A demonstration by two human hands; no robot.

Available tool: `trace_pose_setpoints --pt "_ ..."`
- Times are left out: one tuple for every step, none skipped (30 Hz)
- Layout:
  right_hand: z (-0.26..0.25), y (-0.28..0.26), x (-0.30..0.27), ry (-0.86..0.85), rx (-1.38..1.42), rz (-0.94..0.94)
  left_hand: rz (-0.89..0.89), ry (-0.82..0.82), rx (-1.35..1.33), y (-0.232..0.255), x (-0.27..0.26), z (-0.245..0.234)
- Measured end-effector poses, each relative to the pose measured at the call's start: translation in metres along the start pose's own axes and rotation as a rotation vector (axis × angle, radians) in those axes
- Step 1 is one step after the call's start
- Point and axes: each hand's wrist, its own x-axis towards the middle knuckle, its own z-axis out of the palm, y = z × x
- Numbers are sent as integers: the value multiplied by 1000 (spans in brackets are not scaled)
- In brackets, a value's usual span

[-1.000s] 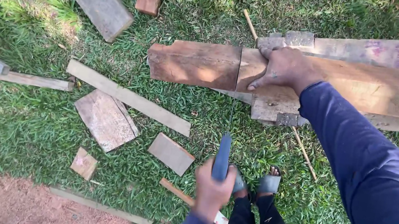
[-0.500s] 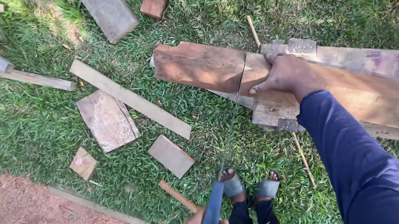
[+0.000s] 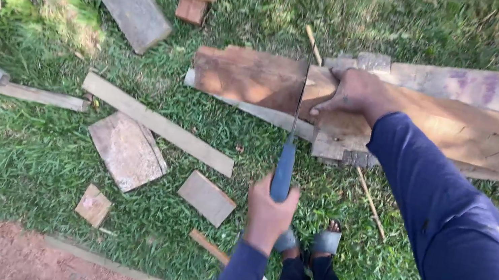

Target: Saw through a wooden plank using a hand saw while it rests on a wooden bench outdoors.

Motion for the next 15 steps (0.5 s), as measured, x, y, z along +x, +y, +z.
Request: trace_pose_setpoints --pt "-11 3 2 21 -11 -2 21 6 -10 2 -19 -9" --pt "-9 0 3 27 -6 -26 -77 -19 -144 1 -48 -21" --pt "-6 -1 5 34 -1 -51 -174 -41 -280 0 -77 -31" --pt "-7 -7 0 34 6 -48 -175 -45 -273 -27 -104 -35" --pt "-8 -12 -4 22 8 -31 -299 -57 -89 -53 -130 -39" --pt "-13 -13 -11 7 2 -7 -422 -75 90 -77 -158 -40" --pt "-15 -14 -14 4 3 2 -424 -85 90 -64 -145 -41" --pt "-17 -17 -16 -7 -52 -7 -317 -68 18 -51 -135 -41" --pt "-17 -21 -20 -17 -106 -18 -210 -50 -53 -38 -126 -41" --pt "-15 -19 -19 -4 -106 -15 -197 -52 -53 -36 -90 -27" --pt "-14 -18 -19 20 -107 -53 -116 -54 -54 -32 -54 -12" --pt "-10 -15 -22 28 -105 -86 -50 -62 -53 -25 -23 1" --pt "-5 -13 -21 26 -101 -79 -52 -70 -51 -18 -1 8" --pt "-2 -9 -16 85 -120 -115 11 -5 -48 -13 24 20" --pt "2 -5 -12 143 -138 -152 73 60 -46 -10 49 33"
